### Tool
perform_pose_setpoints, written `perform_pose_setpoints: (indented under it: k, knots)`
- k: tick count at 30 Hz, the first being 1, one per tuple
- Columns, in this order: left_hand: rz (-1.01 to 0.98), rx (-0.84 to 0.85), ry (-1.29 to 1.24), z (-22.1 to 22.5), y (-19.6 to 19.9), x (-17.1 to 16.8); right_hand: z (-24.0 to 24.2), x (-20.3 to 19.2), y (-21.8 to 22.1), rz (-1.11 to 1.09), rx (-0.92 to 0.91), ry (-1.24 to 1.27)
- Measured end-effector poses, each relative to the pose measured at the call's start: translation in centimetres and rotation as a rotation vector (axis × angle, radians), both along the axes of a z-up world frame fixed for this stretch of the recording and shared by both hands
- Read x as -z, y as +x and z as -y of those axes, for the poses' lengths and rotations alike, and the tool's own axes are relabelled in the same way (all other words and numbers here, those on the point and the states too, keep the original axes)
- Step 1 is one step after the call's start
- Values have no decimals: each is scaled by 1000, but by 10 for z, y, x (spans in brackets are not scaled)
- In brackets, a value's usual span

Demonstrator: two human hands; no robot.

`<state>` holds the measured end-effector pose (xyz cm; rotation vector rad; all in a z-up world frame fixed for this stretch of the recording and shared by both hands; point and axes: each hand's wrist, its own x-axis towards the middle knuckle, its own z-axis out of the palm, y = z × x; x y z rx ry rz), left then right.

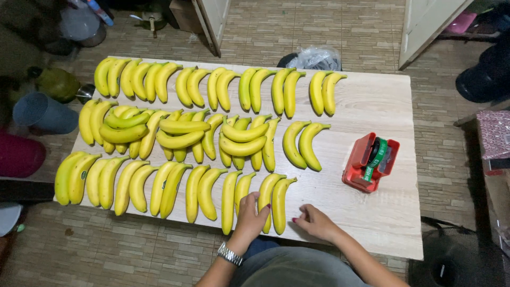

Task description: The person groups several bananas together and wraps a green adhesive tape around them using a manual dispenser, before placing the bundled bananas into a cardboard box.

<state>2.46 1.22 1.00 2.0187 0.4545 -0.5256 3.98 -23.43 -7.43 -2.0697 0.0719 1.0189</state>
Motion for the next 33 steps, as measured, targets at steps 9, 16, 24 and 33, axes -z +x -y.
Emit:
perform_pose_setpoints:
  k: [9,16,24,33]
  knots:
    - [-241,62,-31,7,47,10,-84,-49,25,73,-26,-59]
    - [-531,-230,-517,16,54,-13,-77,-49,25,96,-149,-332]
    - [-753,-257,-636,14,54,13,-55,-34,14,229,-323,-515]
    - [-708,-326,-653,20,42,63,-49,0,16,390,-397,-526]
